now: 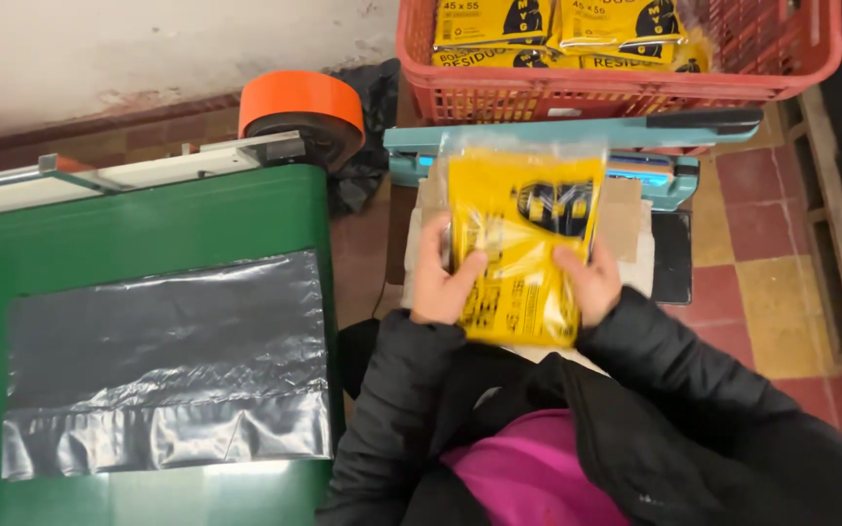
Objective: Folding black plastic bags and inserting them into yellow plastic packaging sleeves.
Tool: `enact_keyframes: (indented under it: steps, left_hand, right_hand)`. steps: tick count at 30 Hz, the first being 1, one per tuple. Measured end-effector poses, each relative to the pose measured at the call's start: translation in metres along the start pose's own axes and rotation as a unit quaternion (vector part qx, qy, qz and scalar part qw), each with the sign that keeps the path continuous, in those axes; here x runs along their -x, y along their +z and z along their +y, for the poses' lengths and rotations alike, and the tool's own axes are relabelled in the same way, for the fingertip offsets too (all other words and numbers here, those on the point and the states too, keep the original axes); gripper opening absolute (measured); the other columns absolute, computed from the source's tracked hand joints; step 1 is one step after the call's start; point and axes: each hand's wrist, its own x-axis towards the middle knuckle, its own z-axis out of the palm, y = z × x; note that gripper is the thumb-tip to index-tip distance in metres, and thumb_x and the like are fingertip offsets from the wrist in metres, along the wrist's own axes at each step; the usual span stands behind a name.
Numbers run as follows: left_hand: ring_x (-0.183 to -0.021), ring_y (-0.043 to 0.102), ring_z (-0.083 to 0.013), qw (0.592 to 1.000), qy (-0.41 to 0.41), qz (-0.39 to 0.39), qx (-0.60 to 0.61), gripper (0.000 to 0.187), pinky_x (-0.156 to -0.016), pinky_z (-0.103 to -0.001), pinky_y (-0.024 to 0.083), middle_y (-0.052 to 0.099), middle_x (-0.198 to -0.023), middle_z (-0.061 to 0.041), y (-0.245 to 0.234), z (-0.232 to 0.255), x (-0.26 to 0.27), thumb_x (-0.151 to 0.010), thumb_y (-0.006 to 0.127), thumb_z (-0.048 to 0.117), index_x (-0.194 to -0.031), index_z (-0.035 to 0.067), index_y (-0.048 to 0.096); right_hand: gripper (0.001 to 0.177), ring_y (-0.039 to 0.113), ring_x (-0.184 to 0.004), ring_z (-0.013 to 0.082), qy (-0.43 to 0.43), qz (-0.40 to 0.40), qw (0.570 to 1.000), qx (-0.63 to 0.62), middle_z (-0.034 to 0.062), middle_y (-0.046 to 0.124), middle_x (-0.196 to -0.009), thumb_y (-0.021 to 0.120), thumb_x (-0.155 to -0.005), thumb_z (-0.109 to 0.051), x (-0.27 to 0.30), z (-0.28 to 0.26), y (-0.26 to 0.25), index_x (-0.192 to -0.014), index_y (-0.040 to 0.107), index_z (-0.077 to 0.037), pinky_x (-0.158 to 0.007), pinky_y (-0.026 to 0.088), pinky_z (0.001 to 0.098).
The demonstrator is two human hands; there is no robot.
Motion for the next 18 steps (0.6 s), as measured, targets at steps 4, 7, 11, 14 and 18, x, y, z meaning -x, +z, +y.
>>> enact_keyframes:
  steps: [4,7,11,14,18]
  left_hand:
    - [-0.14,0.048,-0.0224,0.955,0.189,0.11,-0.199,0.065,-0.114,-0.037,0.042,0.047,-0.152,-0.012,-0.008,0.044,0.016,-0.096,0.068,0.0,-0.154,0.002,0.036]
    - [-0.137,0.052,-0.0199,0.959,0.176,0.166,-0.149,0.064,-0.11,-0.037,0.045,0.051,-0.149,-0.009,-0.025,0.048,0.044,-0.096,0.066,0.003,-0.153,0.004,0.037]
    - [-0.127,0.057,-0.0185,0.954,0.148,0.196,-0.172,0.062,-0.103,-0.034,0.05,0.056,-0.138,-0.01,-0.04,0.049,0.097,-0.096,0.065,0.001,-0.151,0.004,0.039]
    - [-0.115,0.063,-0.0175,0.956,0.144,0.205,-0.154,0.055,-0.095,-0.032,0.053,0.06,-0.128,-0.01,-0.069,0.029,0.155,-0.097,0.062,0.0,-0.147,0.005,0.041]
    - [-0.102,0.067,-0.0159,0.939,0.099,0.29,-0.155,0.048,-0.087,-0.029,0.055,0.064,-0.117,-0.007,-0.079,-0.003,0.234,-0.094,0.063,0.0,-0.139,0.006,0.048]
  right_hand:
    - [0.049,0.062,-0.129,0.0326,-0.058,0.048,0.969,-0.236,0.0161,0.06,-0.145,0.051,-0.103,-0.009,-0.09,-0.066,0.008,-0.151,0.044,0.0,-0.111,0.051,0.047]
    - [0.047,0.064,-0.13,0.0358,-0.059,0.016,0.947,-0.314,0.0187,0.061,-0.145,0.047,-0.105,-0.015,-0.196,-0.083,-0.018,-0.149,0.046,0.001,-0.111,0.054,0.0508]
    - [0.028,0.072,-0.108,0.0355,0.097,0.064,0.958,-0.263,0.0181,0.065,-0.125,0.051,-0.105,-0.019,-0.309,0.001,-0.095,-0.126,0.054,-0.002,-0.091,0.059,0.0511]
    - [0.018,0.064,-0.071,0.0315,0.056,-0.008,0.998,-0.029,0.0184,0.067,-0.082,0.058,-0.1,-0.015,-0.27,0.034,-0.08,-0.088,0.063,-0.002,-0.061,0.051,0.043]
    - [0.007,0.055,-0.049,0.0139,0.109,-0.069,0.985,0.11,0.0034,0.061,-0.071,0.059,-0.097,-0.012,-0.145,0.059,0.014,-0.1,0.065,-0.01,-0.042,0.041,0.0283]
